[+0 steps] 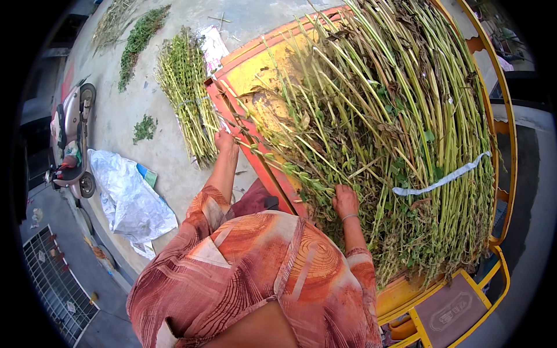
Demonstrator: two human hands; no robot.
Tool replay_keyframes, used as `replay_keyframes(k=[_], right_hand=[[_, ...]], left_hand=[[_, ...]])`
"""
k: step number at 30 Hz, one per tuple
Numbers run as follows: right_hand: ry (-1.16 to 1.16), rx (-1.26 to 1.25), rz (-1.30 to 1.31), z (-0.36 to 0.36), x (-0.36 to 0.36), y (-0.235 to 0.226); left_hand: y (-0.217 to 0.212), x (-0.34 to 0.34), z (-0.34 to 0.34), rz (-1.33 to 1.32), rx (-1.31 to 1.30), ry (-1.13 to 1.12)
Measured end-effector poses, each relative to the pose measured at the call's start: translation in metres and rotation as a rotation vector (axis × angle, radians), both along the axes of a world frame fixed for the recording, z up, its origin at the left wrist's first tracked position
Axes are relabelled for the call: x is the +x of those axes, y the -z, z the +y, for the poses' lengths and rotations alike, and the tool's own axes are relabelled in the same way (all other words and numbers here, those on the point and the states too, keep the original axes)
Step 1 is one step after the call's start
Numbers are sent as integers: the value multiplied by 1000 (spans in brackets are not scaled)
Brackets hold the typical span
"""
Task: The person gathers long green plant stalks from a yellow cart, aligns them into bundles, and secures them with white plastic ties. The person repeatedly picks up stalks, arranges them, and ties them together, placing the finished bundles back onto the cart.
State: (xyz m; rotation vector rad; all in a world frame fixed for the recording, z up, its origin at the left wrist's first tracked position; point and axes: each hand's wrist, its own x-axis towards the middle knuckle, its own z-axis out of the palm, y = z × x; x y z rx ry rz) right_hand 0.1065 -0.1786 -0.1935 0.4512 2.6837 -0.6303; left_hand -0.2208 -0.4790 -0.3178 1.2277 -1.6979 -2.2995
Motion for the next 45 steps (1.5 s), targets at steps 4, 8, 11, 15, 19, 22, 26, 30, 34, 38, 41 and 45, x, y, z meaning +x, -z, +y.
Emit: replay_keyframes(k=[4, 8, 11, 15, 19, 22, 26, 30, 34, 38, 41, 45], right_hand=[[-2, -30, -25, 3, 4, 1], [26, -30, -57, 0, -35, -39], [76, 137, 146, -6, -69, -31], [42, 427, 81, -13, -89, 1], [-5, 303, 151, -16, -100, -12], [-8, 100, 253, -28, -121, -32], [63, 1, 245, -56, -153, 0], [94, 119, 137, -69, -176, 15], [-8, 84, 209, -58, -186, 15], [15, -58, 464, -51, -207, -19], [63, -156, 547, -54, -226, -39], [104, -151, 576, -60, -238, -66]], left_hand=[[-18, -19, 16, -141, 347, 178], [-15, -33, 14, -218, 416, 336], [-47, -27, 18, -231, 400, 355], [-76, -15, 2, -244, 381, 417], [-63, -4, -8, -165, 354, 363], [-62, -2, -1, -168, 488, 298], [-55, -8, 6, -129, 551, 353], [-66, -11, 23, -175, 497, 317], [-82, -17, 37, -159, 537, 335], [-122, -28, 72, -49, 504, 491], [-142, -34, 101, 68, 494, 618], [-162, -40, 126, 189, 526, 721]])
